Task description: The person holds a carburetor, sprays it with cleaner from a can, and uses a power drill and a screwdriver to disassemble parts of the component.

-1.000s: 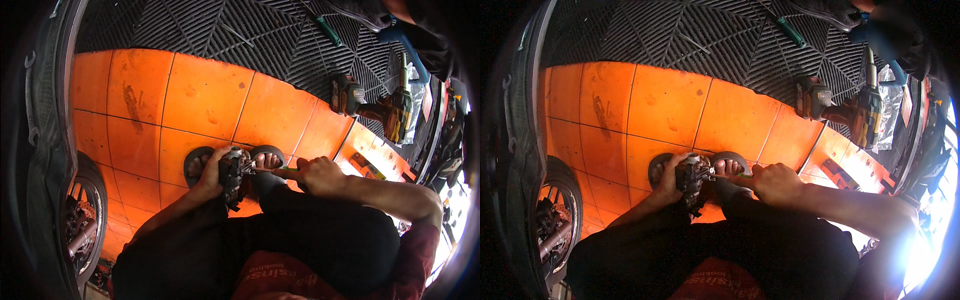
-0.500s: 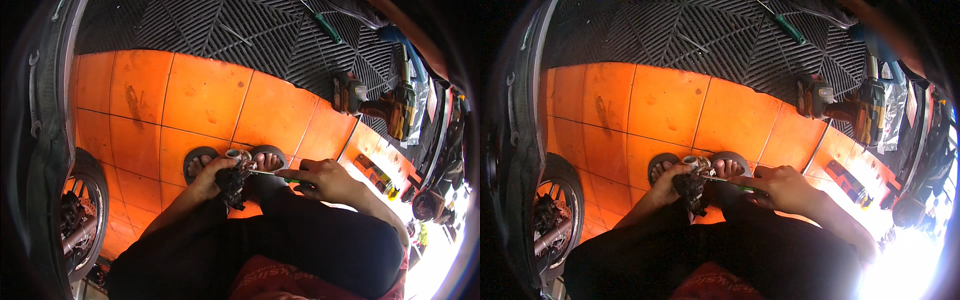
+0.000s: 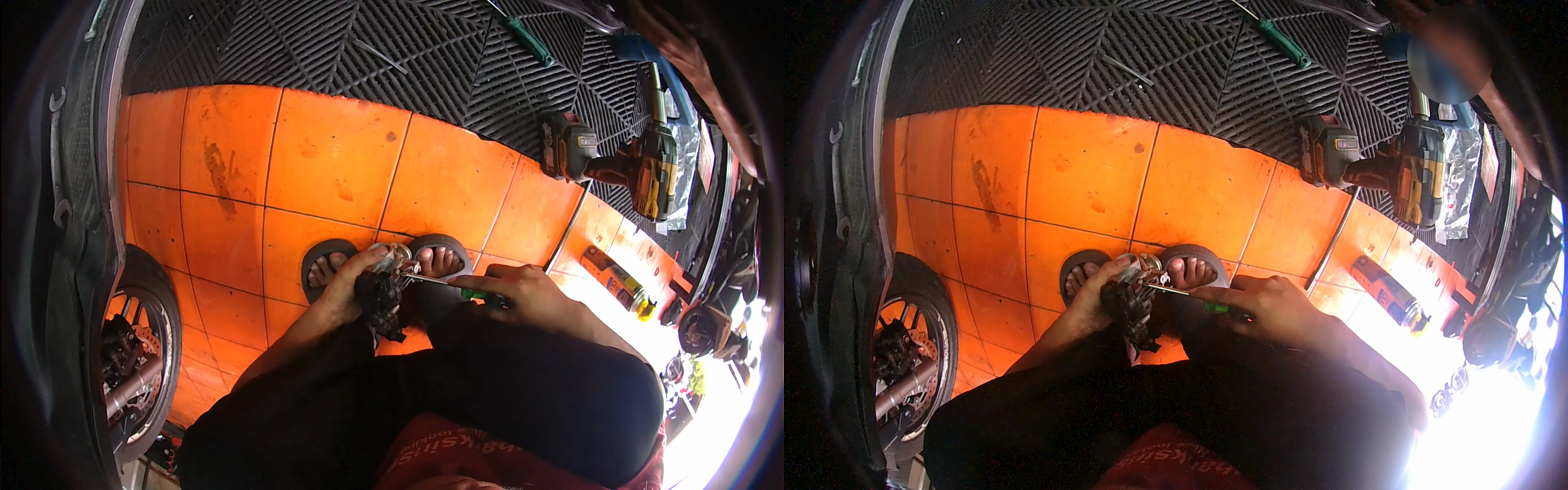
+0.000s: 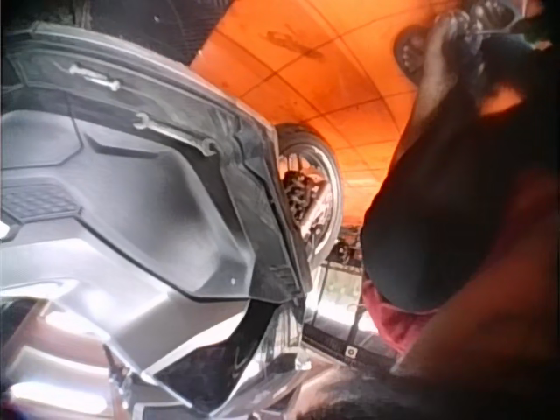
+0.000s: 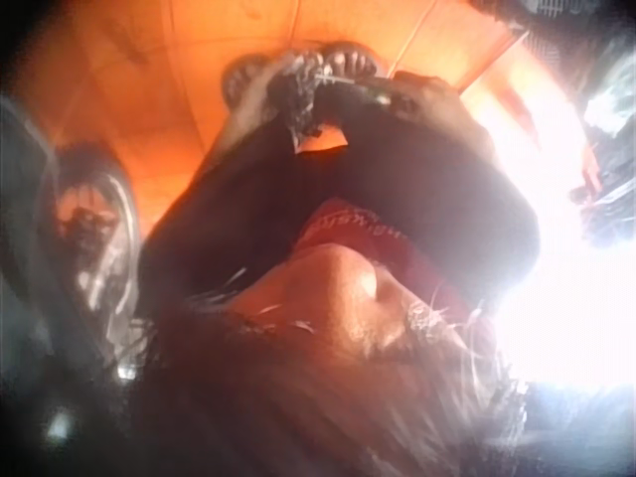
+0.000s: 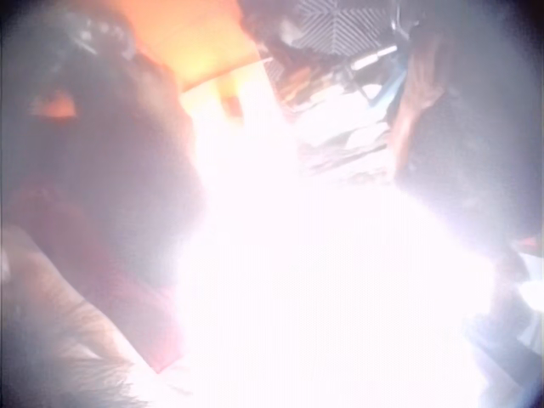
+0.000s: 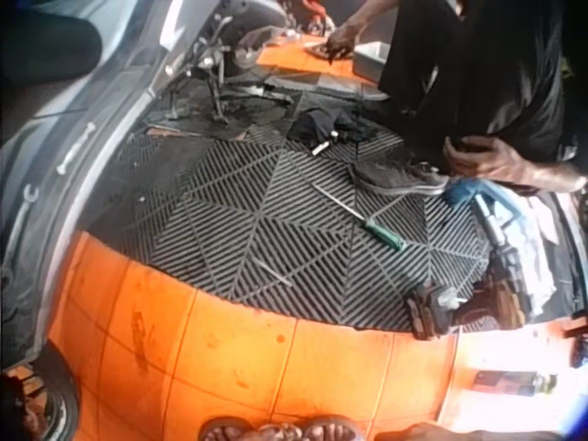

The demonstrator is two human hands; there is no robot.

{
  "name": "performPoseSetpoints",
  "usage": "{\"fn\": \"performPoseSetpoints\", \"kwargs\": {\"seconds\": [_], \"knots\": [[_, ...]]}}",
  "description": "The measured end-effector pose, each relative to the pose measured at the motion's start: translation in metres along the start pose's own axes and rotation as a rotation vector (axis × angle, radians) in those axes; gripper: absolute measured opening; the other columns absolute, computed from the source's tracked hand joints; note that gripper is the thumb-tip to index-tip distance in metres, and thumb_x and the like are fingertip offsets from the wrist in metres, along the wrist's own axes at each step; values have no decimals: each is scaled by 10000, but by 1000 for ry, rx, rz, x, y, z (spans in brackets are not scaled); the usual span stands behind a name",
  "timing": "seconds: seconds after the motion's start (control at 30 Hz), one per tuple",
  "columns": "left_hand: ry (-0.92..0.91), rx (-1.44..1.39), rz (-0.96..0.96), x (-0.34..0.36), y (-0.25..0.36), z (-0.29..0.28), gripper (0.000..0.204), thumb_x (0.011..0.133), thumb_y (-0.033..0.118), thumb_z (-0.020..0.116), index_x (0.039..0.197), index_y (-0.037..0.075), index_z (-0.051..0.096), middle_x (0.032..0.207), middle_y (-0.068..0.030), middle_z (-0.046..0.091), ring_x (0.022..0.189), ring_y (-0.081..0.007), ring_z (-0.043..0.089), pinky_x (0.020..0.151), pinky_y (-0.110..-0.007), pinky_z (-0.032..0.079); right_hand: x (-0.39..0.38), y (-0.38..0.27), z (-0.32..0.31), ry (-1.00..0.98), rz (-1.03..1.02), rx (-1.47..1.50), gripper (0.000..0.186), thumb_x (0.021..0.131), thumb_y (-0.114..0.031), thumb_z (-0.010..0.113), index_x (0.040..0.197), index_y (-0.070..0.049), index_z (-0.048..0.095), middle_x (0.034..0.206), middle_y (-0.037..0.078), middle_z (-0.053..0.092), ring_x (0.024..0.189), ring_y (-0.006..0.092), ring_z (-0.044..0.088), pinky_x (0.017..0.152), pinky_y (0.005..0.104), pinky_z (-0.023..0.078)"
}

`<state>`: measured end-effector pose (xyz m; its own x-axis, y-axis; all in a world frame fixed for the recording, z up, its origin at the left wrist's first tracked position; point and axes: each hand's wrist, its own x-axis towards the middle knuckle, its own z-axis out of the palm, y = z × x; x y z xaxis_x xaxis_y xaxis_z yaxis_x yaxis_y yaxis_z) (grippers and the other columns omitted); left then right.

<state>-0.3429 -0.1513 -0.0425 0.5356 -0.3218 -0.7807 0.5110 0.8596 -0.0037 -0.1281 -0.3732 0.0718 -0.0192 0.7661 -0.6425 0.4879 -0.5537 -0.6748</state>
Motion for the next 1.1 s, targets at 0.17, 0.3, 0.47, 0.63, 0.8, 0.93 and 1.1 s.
{"fn": "performPoseSetpoints", "kwargs": {"seconds": [0.17,0.3,0.47,0.63,0.8,0.93,1.1], "knots": [[-70,-61,9,1,1,2,386,987,395,587,1197,72,609,1054,-54,669,935,-166,649,826,-341,536,2,-4,2,23,6,70,675,784,-127,751,1426,-260,590,885,81,657,798,288,695,760,422,568],[-76,-45,43,2,-1,8,300,970,304,636,1146,61,642,1019,-20,681,895,-123,650,809,-283,520,1,5,11,104,-68,221,661,804,-153,740,1432,-278,581,871,85,645,772,286,691,717,423,567],[-79,72,117,5,-7,0,288,946,247,667,1151,48,638,1027,-24,678,916,-112,646,832,-272,511,-2,-17,-20,66,-134,-456,549,888,-239,691,1420,-316,579,828,73,596,683,243,659,583,415,532],[-89,78,93,5,-3,1,300,943,241,674,1164,42,632,1037,-26,679,928,-115,650,851,-270,509,0,-16,-22,72,-152,-545,525,899,-265,698,1410,-312,584,837,70,589,664,228,652,555,407,524],[-46,85,158,7,-7,5,257,961,276,625,1102,61,627,998,-20,663,933,-123,637,866,-289,498,7,-19,-29,29,-88,8,575,867,-212,733,1419,-261,581,878,73,610,738,273,682,666,430,560],[-15,73,51,5,0,4,245,980,299,594,1050,68,639,981,-16,658,947,-138,633,882,-310,488,11,-35,-40,-104,-61,-151,644,854,-172,740,1460,-247,536,908,98,624,799,335,686,772,455,565],[-88,-10,-39,9,10,-4,278,994,333,585,1048,67,648,962,-30,674,887,-141,649,810,-320,525,18,-43,-48,-157,-29,-118,688,876,-205,722,1512,-261,466,977,145,625,868,358,680,791,464,559]]}}
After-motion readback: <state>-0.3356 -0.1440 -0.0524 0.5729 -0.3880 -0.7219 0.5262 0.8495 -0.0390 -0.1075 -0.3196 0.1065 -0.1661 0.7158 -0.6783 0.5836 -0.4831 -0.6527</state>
